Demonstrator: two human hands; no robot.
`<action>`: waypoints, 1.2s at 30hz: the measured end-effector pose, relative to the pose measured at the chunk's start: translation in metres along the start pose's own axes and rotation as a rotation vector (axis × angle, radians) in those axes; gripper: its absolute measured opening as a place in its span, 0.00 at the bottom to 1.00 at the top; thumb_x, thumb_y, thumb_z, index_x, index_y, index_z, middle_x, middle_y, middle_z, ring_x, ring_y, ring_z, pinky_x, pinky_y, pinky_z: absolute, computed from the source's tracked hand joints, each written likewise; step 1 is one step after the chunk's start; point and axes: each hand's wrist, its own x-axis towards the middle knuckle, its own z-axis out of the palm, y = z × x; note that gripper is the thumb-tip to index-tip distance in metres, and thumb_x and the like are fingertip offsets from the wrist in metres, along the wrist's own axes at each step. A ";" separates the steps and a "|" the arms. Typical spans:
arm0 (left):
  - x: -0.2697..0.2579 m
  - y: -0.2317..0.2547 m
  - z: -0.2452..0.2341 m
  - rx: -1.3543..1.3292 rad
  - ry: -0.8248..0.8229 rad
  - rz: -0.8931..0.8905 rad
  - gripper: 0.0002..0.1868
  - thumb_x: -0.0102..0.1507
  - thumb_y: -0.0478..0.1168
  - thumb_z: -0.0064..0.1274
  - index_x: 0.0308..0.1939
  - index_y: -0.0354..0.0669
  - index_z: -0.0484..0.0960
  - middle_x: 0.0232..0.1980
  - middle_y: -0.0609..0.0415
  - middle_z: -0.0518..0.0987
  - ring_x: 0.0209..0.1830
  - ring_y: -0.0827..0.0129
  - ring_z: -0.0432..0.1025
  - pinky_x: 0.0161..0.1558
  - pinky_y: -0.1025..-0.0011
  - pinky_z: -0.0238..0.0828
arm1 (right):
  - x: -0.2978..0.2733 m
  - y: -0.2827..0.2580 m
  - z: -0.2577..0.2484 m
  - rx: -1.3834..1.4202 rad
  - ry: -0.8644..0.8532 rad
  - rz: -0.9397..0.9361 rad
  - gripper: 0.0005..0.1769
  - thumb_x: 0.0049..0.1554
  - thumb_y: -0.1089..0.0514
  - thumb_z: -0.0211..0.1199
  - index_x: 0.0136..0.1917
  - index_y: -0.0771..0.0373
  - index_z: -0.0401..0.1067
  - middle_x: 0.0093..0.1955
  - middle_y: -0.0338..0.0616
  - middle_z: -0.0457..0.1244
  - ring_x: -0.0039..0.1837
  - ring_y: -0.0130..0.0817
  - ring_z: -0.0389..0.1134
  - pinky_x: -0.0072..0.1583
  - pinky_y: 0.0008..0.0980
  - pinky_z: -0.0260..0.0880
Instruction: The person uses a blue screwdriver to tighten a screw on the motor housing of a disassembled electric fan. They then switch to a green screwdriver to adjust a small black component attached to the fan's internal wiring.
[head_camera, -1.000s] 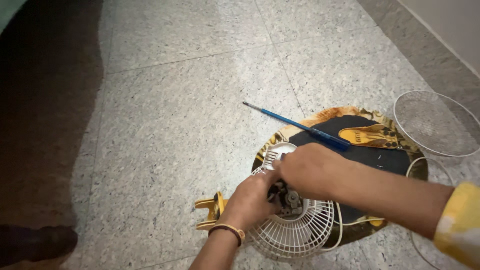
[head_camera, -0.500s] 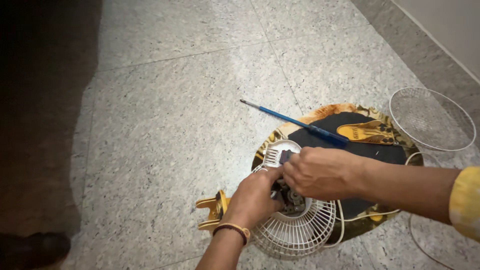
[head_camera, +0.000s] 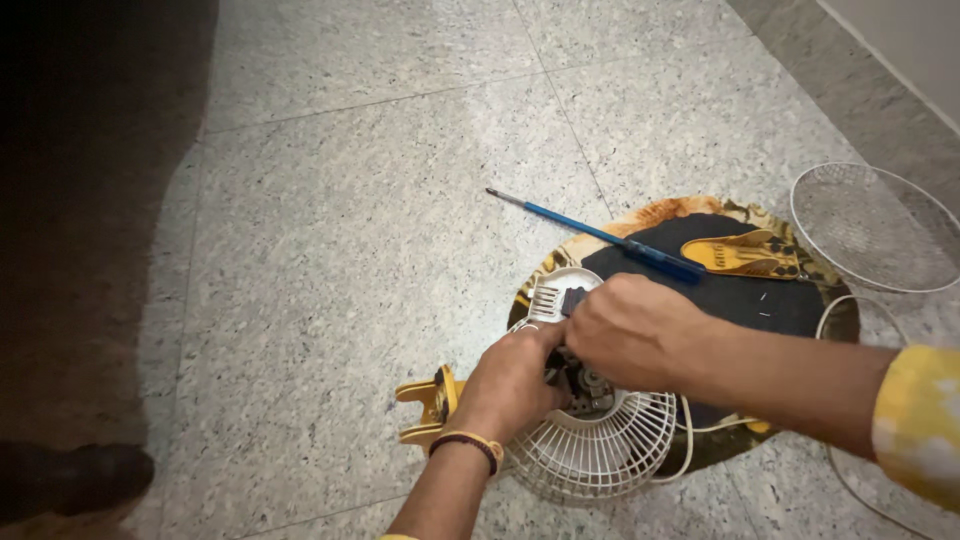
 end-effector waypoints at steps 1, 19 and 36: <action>-0.001 0.000 0.000 0.010 -0.005 -0.011 0.32 0.45 0.30 0.68 0.54 0.45 0.81 0.51 0.43 0.82 0.54 0.50 0.76 0.56 0.59 0.71 | 0.003 -0.003 -0.002 0.044 0.002 0.042 0.09 0.54 0.56 0.60 0.35 0.57 0.77 0.37 0.45 0.70 0.39 0.39 0.73 0.39 0.39 0.71; -0.003 -0.003 0.011 0.021 0.052 -0.051 0.25 0.46 0.36 0.71 0.46 0.40 0.82 0.47 0.43 0.84 0.50 0.49 0.77 0.53 0.59 0.74 | -0.003 -0.017 0.005 0.202 0.312 0.165 0.07 0.50 0.58 0.64 0.44 0.60 0.77 0.42 0.46 0.69 0.44 0.42 0.73 0.42 0.40 0.73; 0.001 0.010 -0.005 0.044 -0.034 -0.060 0.35 0.43 0.34 0.71 0.55 0.47 0.80 0.51 0.47 0.83 0.53 0.53 0.77 0.56 0.61 0.73 | -0.023 0.035 0.021 0.106 0.518 -0.407 0.06 0.52 0.60 0.58 0.39 0.62 0.76 0.45 0.40 0.66 0.52 0.35 0.65 0.50 0.37 0.68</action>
